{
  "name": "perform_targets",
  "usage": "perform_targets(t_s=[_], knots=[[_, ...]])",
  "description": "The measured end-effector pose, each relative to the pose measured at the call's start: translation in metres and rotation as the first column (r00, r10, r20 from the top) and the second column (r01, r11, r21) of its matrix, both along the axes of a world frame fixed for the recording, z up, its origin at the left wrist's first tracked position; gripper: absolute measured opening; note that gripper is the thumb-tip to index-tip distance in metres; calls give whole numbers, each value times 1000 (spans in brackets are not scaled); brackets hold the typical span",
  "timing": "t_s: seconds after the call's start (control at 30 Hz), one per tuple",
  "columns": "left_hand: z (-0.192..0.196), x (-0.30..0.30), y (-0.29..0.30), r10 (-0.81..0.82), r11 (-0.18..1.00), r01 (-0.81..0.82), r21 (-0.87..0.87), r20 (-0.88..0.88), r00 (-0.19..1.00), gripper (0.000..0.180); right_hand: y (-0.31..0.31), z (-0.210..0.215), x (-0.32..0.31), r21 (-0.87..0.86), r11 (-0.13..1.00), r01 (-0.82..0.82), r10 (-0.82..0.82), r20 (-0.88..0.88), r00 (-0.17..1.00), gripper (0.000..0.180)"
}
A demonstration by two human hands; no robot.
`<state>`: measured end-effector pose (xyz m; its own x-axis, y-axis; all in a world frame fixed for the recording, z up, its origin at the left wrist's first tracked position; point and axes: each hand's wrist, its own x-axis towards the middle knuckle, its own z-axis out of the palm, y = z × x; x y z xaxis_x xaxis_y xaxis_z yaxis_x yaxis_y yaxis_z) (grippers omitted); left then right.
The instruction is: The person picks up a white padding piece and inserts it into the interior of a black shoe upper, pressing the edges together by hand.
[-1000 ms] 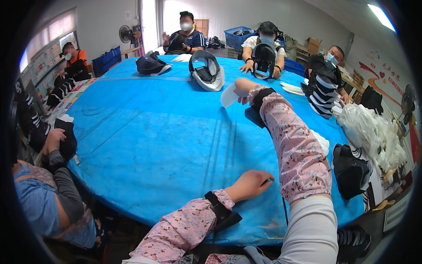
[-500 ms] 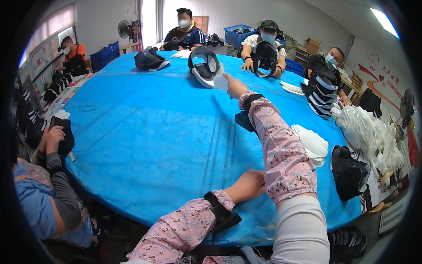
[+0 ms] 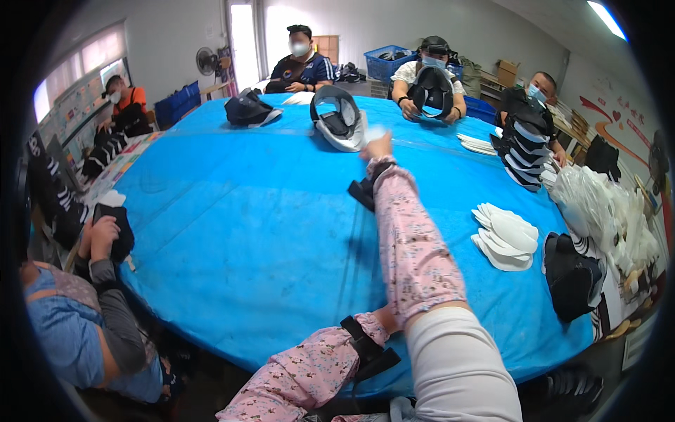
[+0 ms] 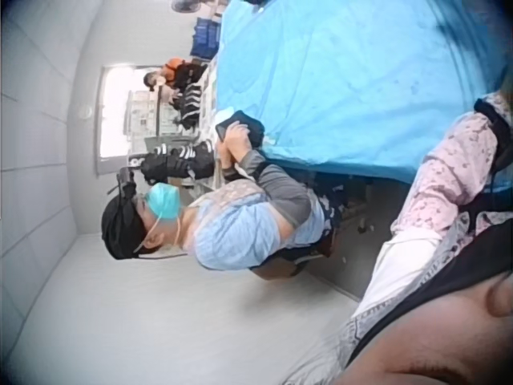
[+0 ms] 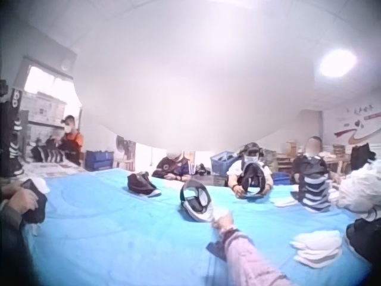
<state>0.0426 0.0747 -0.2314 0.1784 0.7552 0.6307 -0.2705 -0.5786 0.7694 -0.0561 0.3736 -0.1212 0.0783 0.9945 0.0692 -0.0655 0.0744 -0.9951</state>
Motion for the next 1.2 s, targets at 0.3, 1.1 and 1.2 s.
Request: perform_targets(t_s=[0.3,1.1,1.2], knots=[[23,-25,5,268,963,-184,196,-651,710,17,-64,31,86,-508,466,-725,883,207,422,54],[37,-31,-5,279,960,-149,239,-742,609,15,-191,-66,214,130,798,-588,496,413,764,43],[33,-32,-5,287,957,-151,247,-736,613,15,-192,-65,208,131,790,-599,485,463,742,42]])
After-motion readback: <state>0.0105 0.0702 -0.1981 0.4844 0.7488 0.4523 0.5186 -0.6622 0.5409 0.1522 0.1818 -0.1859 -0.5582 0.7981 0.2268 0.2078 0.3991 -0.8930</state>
